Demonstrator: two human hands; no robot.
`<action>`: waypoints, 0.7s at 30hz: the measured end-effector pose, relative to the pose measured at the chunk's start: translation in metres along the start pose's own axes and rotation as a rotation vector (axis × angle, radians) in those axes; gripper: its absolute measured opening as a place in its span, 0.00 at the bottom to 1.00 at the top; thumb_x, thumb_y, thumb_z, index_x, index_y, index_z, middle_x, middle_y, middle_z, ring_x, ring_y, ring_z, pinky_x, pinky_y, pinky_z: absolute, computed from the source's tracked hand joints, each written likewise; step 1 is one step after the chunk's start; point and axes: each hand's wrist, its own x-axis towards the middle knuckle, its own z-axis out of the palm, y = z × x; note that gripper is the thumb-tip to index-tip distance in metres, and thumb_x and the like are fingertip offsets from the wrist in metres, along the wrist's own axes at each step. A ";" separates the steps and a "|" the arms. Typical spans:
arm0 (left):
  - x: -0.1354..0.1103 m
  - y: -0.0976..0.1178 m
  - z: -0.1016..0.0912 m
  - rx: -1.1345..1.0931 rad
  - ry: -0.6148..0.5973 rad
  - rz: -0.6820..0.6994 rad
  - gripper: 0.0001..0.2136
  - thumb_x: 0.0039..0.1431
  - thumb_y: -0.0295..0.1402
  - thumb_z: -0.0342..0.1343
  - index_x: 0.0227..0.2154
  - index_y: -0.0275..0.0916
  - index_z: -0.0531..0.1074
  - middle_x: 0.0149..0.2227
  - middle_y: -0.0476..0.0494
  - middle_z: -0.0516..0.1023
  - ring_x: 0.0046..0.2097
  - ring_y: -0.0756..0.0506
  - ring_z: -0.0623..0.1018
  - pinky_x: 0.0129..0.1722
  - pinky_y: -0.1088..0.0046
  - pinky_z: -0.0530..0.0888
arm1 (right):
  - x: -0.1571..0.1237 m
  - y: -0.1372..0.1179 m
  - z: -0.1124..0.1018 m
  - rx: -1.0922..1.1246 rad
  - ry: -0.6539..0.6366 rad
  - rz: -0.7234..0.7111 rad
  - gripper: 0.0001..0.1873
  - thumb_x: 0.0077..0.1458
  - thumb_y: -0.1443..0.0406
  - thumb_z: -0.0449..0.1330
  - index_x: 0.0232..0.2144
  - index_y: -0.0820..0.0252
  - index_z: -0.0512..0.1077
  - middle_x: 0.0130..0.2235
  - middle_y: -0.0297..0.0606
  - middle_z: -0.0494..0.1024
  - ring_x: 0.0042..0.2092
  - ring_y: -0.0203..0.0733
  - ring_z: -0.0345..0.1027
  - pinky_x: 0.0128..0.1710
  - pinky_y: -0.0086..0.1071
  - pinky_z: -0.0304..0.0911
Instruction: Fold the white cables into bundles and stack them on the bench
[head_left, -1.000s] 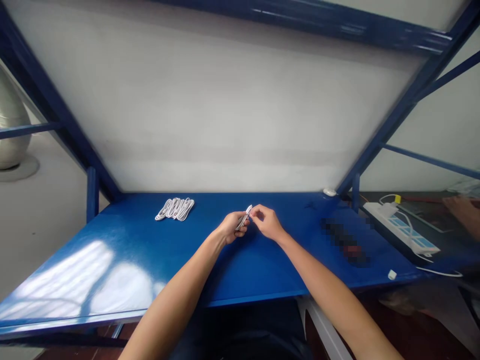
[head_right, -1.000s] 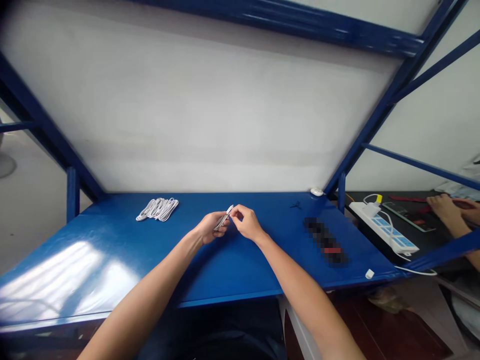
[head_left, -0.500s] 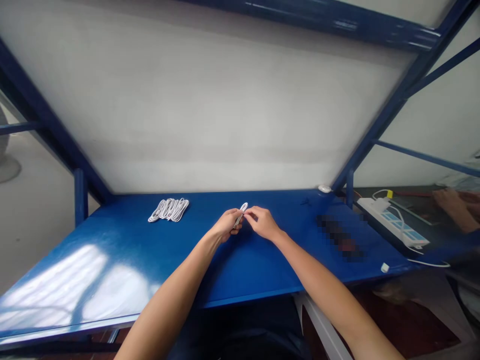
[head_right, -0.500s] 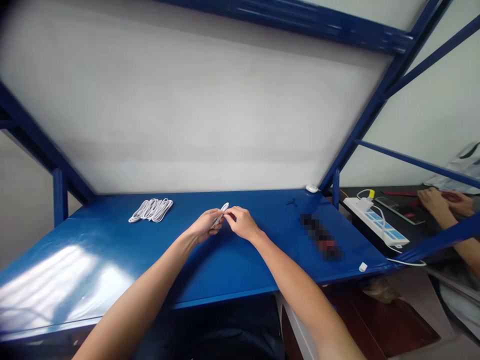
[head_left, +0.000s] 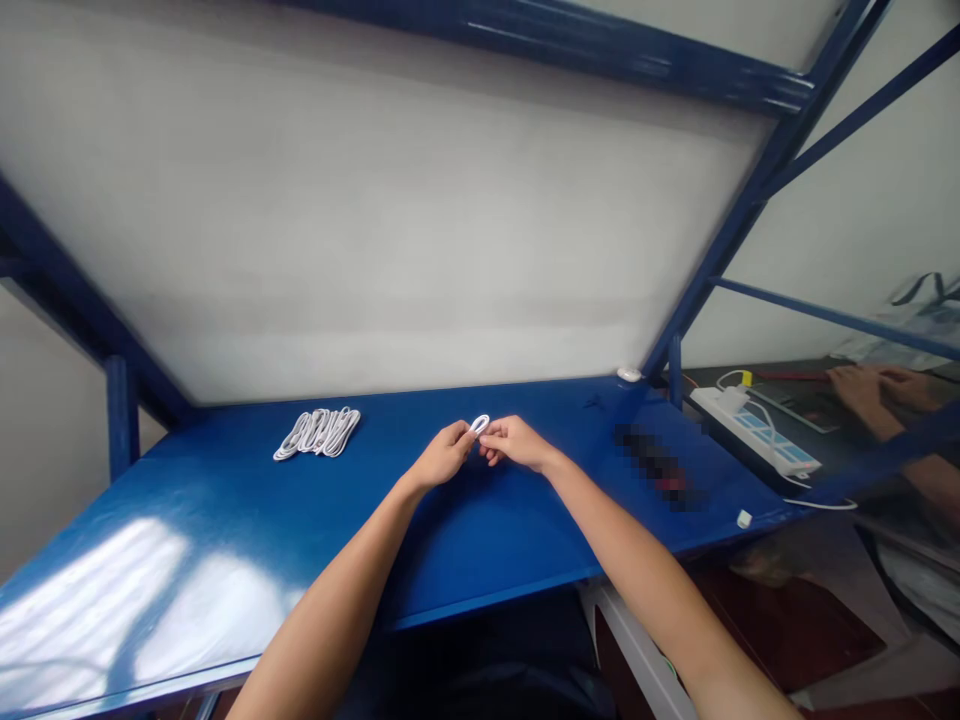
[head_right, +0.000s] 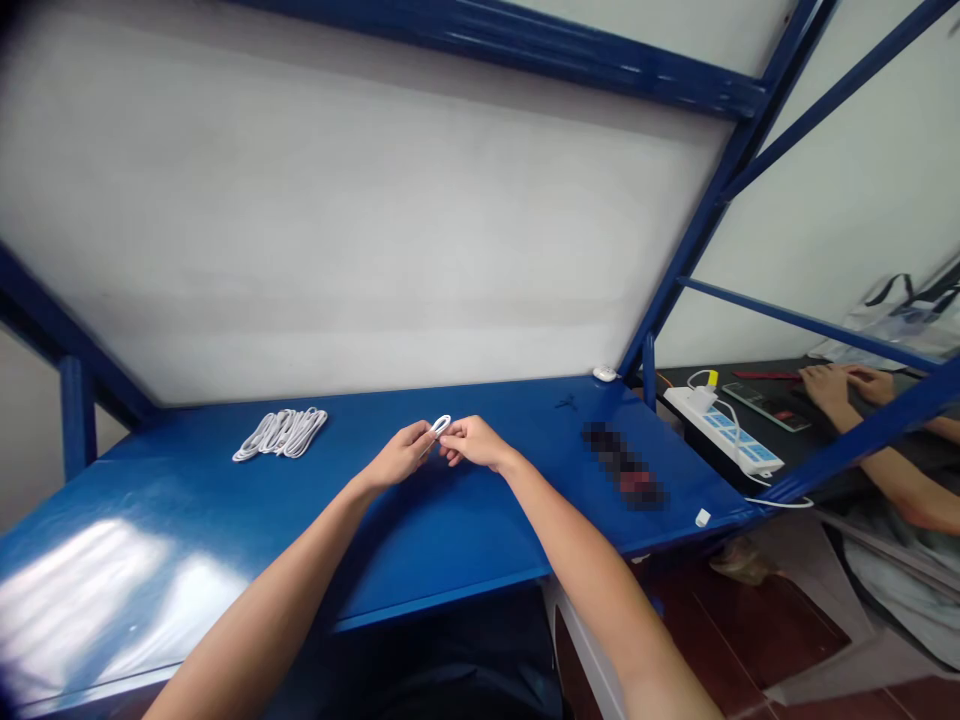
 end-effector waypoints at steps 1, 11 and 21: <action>0.000 0.000 0.000 0.004 0.014 -0.018 0.14 0.58 0.43 0.51 0.24 0.39 0.63 0.20 0.54 0.62 0.22 0.52 0.60 0.22 0.78 0.57 | -0.001 0.000 -0.001 -0.086 0.011 -0.048 0.07 0.50 0.63 0.61 0.25 0.62 0.73 0.24 0.35 0.75 0.24 0.33 0.68 0.25 0.28 0.68; 0.000 0.005 -0.001 -0.081 0.035 -0.190 0.14 0.56 0.42 0.51 0.22 0.38 0.61 0.19 0.54 0.60 0.19 0.55 0.57 0.17 0.79 0.52 | -0.006 0.000 0.009 -0.774 0.212 -0.472 0.10 0.59 0.68 0.51 0.27 0.57 0.70 0.28 0.35 0.74 0.29 0.36 0.65 0.30 0.29 0.59; 0.000 0.007 -0.001 -0.629 -0.070 -0.370 0.09 0.56 0.37 0.52 0.27 0.37 0.61 0.21 0.55 0.58 0.16 0.58 0.55 0.13 0.82 0.47 | -0.005 0.008 0.014 -0.810 0.350 -0.612 0.08 0.59 0.67 0.51 0.36 0.55 0.71 0.34 0.38 0.74 0.34 0.38 0.68 0.34 0.30 0.62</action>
